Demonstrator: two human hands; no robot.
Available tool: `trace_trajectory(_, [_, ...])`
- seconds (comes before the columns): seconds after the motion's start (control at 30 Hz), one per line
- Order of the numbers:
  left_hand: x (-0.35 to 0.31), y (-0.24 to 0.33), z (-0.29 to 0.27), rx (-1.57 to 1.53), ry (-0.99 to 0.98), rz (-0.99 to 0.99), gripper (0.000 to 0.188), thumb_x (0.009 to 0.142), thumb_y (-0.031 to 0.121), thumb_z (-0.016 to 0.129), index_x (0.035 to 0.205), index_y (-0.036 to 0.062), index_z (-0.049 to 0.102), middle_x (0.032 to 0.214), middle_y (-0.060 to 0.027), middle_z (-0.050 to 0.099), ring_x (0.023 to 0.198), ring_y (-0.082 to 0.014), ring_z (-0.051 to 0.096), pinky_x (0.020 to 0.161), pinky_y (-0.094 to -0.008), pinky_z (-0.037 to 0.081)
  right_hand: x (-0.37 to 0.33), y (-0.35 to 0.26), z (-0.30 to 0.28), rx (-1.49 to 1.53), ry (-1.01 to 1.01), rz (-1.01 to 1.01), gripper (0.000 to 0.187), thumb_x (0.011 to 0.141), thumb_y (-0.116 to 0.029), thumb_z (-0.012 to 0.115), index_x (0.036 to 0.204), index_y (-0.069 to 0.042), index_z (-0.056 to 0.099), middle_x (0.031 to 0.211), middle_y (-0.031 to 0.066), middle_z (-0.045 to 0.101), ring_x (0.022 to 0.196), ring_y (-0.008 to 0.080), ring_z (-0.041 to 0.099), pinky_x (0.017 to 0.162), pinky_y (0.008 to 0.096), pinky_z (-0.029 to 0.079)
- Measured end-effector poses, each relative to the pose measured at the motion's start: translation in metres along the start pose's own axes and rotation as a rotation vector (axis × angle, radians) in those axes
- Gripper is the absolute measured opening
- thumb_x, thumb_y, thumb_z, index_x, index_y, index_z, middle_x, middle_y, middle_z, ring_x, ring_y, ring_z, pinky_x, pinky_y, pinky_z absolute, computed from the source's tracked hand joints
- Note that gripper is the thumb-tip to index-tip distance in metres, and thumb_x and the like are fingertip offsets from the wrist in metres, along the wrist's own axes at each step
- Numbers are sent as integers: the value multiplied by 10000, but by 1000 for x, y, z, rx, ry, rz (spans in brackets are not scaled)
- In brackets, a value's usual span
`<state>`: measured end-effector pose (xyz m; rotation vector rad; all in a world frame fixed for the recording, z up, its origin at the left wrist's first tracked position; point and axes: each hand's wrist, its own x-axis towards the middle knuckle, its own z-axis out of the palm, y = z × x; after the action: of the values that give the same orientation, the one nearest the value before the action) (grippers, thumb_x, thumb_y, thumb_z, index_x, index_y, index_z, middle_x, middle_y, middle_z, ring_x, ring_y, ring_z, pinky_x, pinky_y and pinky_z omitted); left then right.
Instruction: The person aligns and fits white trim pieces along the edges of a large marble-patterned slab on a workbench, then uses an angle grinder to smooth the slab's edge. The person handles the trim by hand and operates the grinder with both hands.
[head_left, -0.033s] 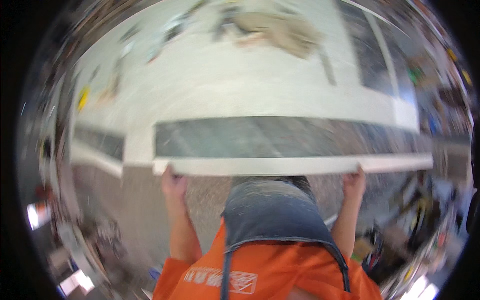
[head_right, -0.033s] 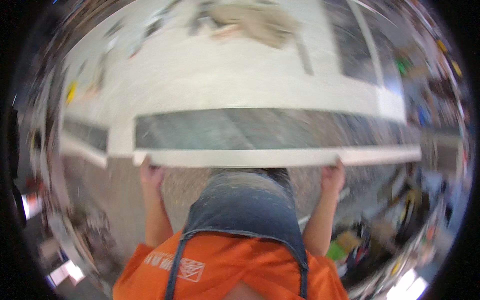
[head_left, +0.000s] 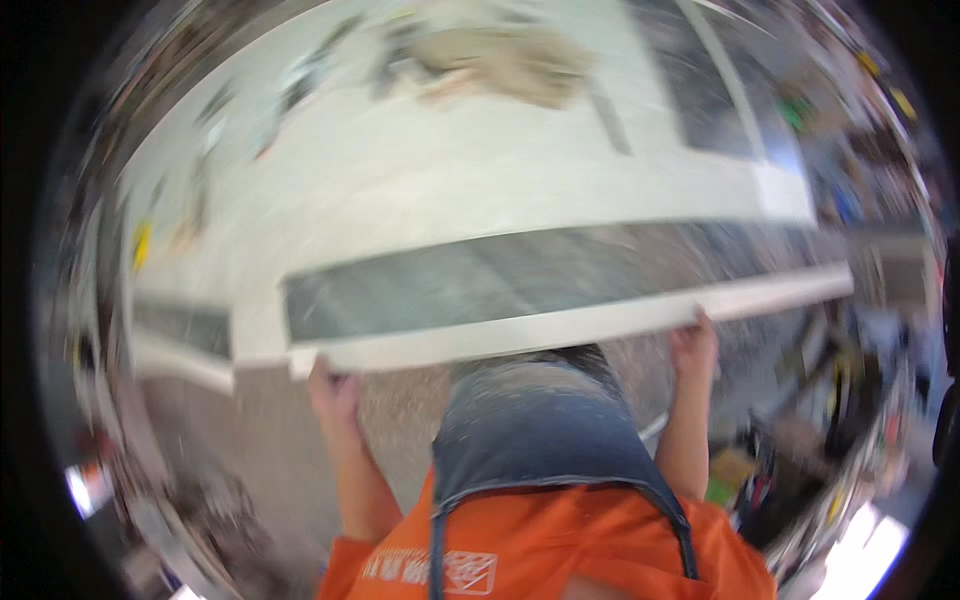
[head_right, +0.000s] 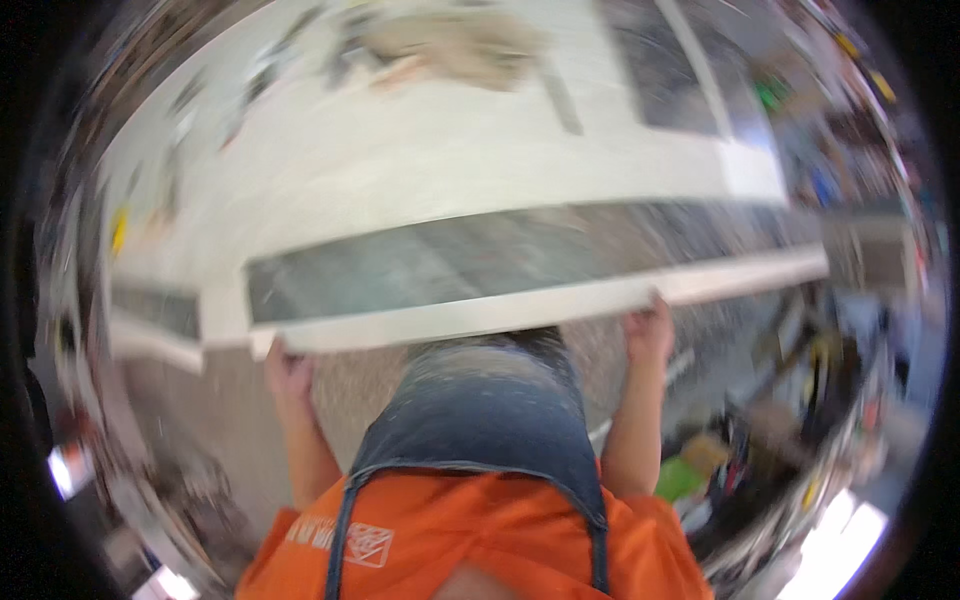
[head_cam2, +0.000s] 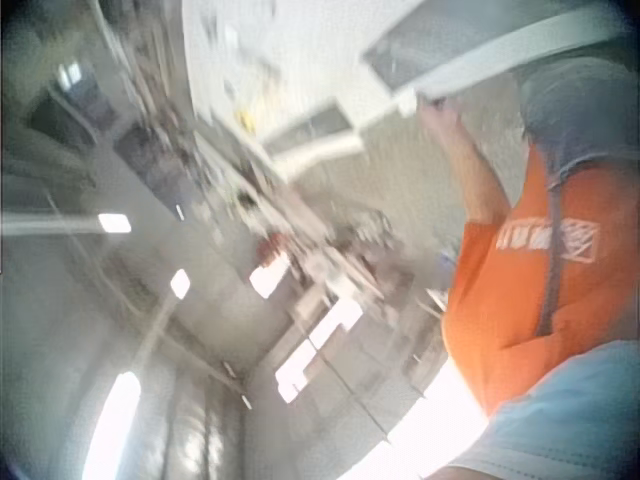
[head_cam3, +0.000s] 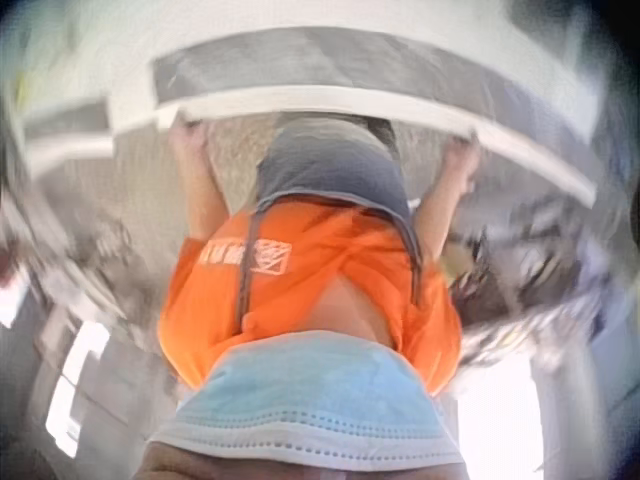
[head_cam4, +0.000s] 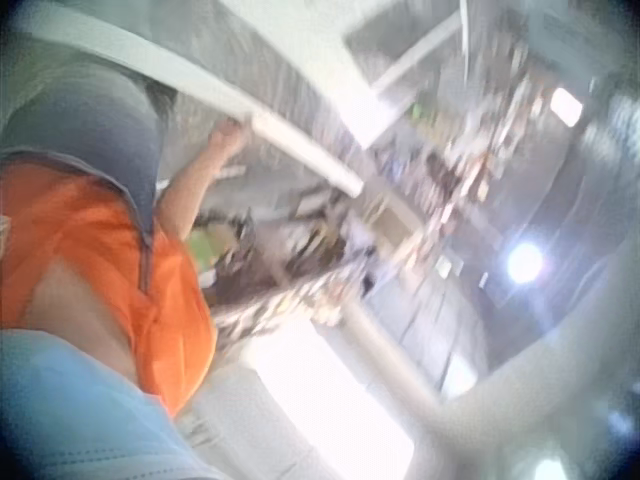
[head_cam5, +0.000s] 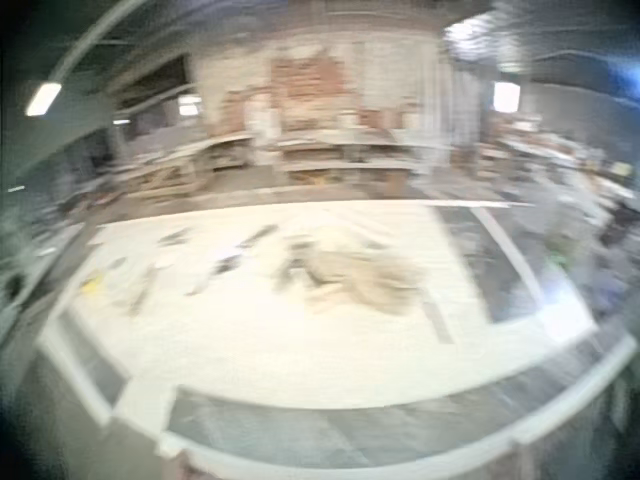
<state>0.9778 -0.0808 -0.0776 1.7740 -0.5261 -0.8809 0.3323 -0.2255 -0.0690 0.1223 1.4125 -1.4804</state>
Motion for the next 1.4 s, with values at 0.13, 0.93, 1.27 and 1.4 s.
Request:
trace_trajectory(0.13, [-7,-2,7,-456,147,-214,455,1026,158,560,1410,-67,467,1425,-203,535,1314,-334,532,1121,-501,457,7,-25,-8,31,21,-8,460,1000,-246,643,1385,-23,525,1300,157,600,1143,359,623,888,438,573])
trace_trajectory(0.93, [-302,70,550,-774,-299,-726,250,1020,176,592,1185,-11,612,1074,-178,692,1044,-325,676,952,-484,568,327,-385,-184,14,122,-66,421,987,-231,686,1338,-39,554,1328,104,594,1228,285,576,1033,456,508])
trace_trajectory(1.27, [-315,65,576,-656,-187,-701,229,1019,141,606,1183,-19,610,1070,-158,694,985,-295,693,908,-446,596,324,-391,-185,-62,56,-66,415,978,-186,712,1335,-32,566,1301,109,597,1204,270,586,982,427,538])
trace_trajectory(1.4, [-312,65,574,-649,-199,-695,210,1016,133,611,1157,-23,618,1037,-154,686,954,-292,694,888,-446,605,330,-390,-193,-63,43,-49,400,978,-183,713,1324,-36,577,1276,108,618,1205,273,589,995,444,535])
